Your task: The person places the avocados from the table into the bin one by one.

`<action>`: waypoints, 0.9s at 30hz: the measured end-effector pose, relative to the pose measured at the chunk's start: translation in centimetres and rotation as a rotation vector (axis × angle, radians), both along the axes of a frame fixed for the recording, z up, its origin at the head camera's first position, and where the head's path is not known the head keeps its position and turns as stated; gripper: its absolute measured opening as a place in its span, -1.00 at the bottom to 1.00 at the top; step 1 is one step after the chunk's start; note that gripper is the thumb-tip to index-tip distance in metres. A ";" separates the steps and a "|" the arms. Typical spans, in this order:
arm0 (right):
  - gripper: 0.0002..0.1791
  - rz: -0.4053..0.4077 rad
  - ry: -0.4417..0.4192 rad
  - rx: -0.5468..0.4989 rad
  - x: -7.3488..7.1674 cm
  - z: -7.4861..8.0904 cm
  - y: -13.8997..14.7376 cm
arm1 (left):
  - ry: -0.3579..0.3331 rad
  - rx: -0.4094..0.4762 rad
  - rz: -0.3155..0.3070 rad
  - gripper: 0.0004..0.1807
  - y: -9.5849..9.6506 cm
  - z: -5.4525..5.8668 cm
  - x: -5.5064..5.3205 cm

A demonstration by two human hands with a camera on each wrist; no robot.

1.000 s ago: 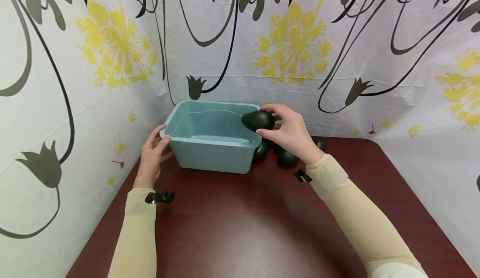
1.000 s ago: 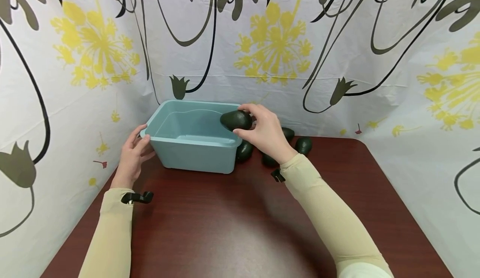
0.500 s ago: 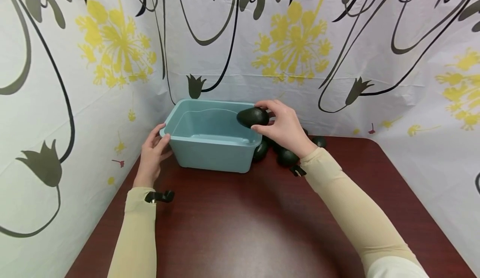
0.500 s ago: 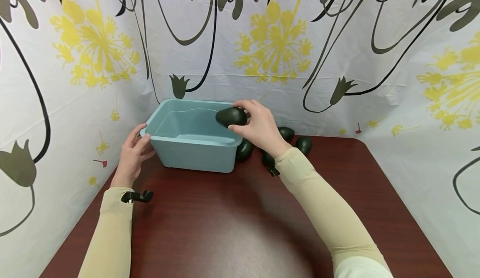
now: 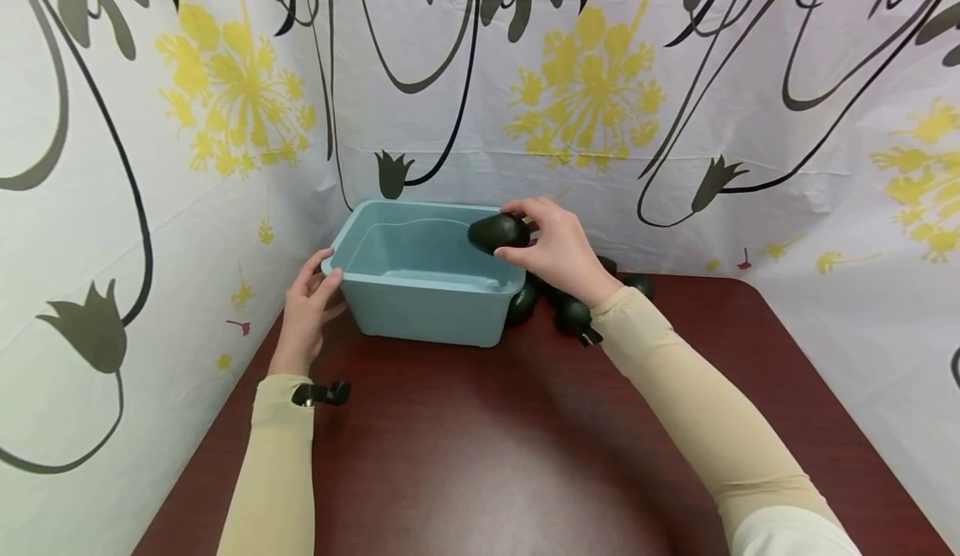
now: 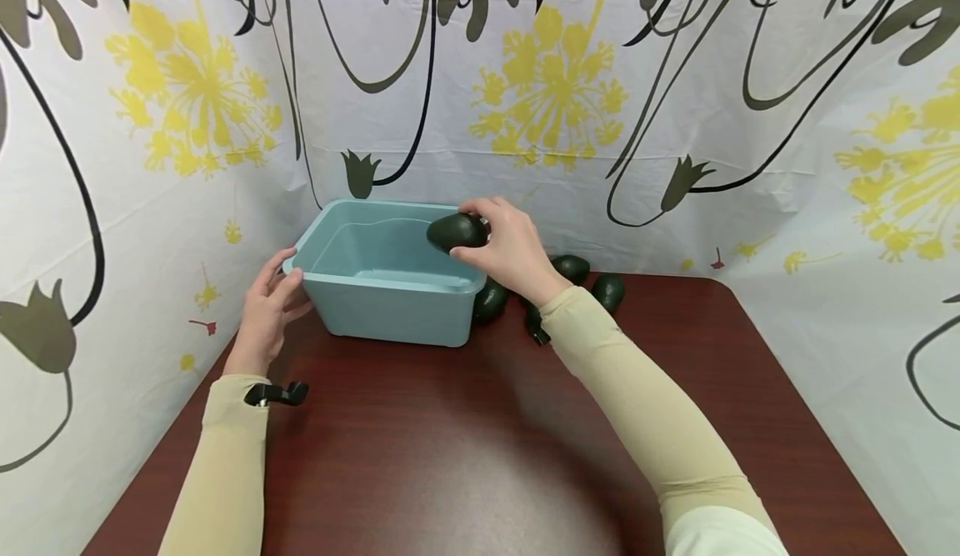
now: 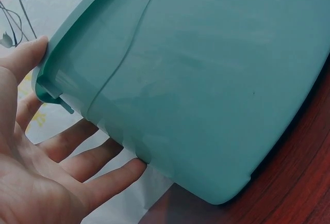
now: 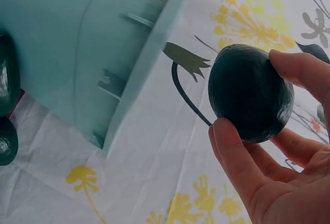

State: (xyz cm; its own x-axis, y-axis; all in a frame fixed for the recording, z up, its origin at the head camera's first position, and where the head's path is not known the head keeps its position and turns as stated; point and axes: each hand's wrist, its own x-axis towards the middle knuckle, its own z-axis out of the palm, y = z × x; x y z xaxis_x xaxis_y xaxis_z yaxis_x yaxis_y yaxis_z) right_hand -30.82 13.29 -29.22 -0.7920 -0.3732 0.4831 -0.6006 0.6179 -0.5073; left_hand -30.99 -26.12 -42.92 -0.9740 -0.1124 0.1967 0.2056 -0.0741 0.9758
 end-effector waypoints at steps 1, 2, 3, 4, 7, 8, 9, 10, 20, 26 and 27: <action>-0.37 -0.001 -0.002 0.011 -0.1 -0.1 -0.1 | 0.000 0.000 -0.001 -0.38 0.0 0.0 0.0; -0.37 -0.004 -0.006 0.021 -0.2 -0.2 -0.2 | 0.000 -0.001 -0.001 -0.38 0.0 0.0 0.0; -0.37 -0.006 -0.010 0.029 -0.3 -0.2 -0.3 | 0.000 0.000 -0.002 -0.38 0.0 -0.1 0.0; -0.37 -0.007 -0.014 0.036 -0.3 -0.3 -0.4 | -0.001 0.002 -0.003 -0.38 -0.1 -0.1 0.0; -0.37 -0.009 -0.022 0.052 -0.4 -0.5 -0.7 | -0.006 0.002 -0.004 -0.37 -0.1 -0.1 -0.1; -0.37 -0.008 -0.024 0.056 -0.4 -0.6 -0.8 | -0.008 0.003 -0.004 -0.37 -0.1 -0.2 -0.1; -0.37 -0.005 -0.025 0.059 -0.5 -0.6 -0.9 | -0.010 0.005 -0.005 -0.37 -0.1 -0.2 -0.1; -0.37 -0.002 -0.027 0.060 -0.5 -0.7 -0.9 | -0.011 0.006 -0.006 -0.37 -0.1 -0.2 -0.2; -0.39 0.006 -0.041 0.085 -0.6 -1.0 -1.6 | -0.029 0.005 -0.004 -0.39 -0.2 -0.3 -0.6; -0.38 0.014 -0.045 0.100 -0.8 -1.3 -2.0 | -0.018 0.006 -0.003 -0.38 -0.2 -0.2 -0.4; -0.38 0.016 -0.047 0.101 -0.9 -1.4 -2.0 | -0.016 0.006 -0.003 -0.38 -0.2 -0.2 -0.3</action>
State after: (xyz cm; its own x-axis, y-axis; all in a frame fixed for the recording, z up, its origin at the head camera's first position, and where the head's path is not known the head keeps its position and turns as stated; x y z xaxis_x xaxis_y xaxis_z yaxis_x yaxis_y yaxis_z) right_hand -31.68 11.28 -30.61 -0.8064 -0.4306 0.4053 -0.5879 0.6578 -0.4708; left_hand -31.30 -26.36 -43.07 -0.9773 -0.1106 0.1807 0.1901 -0.0808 0.9784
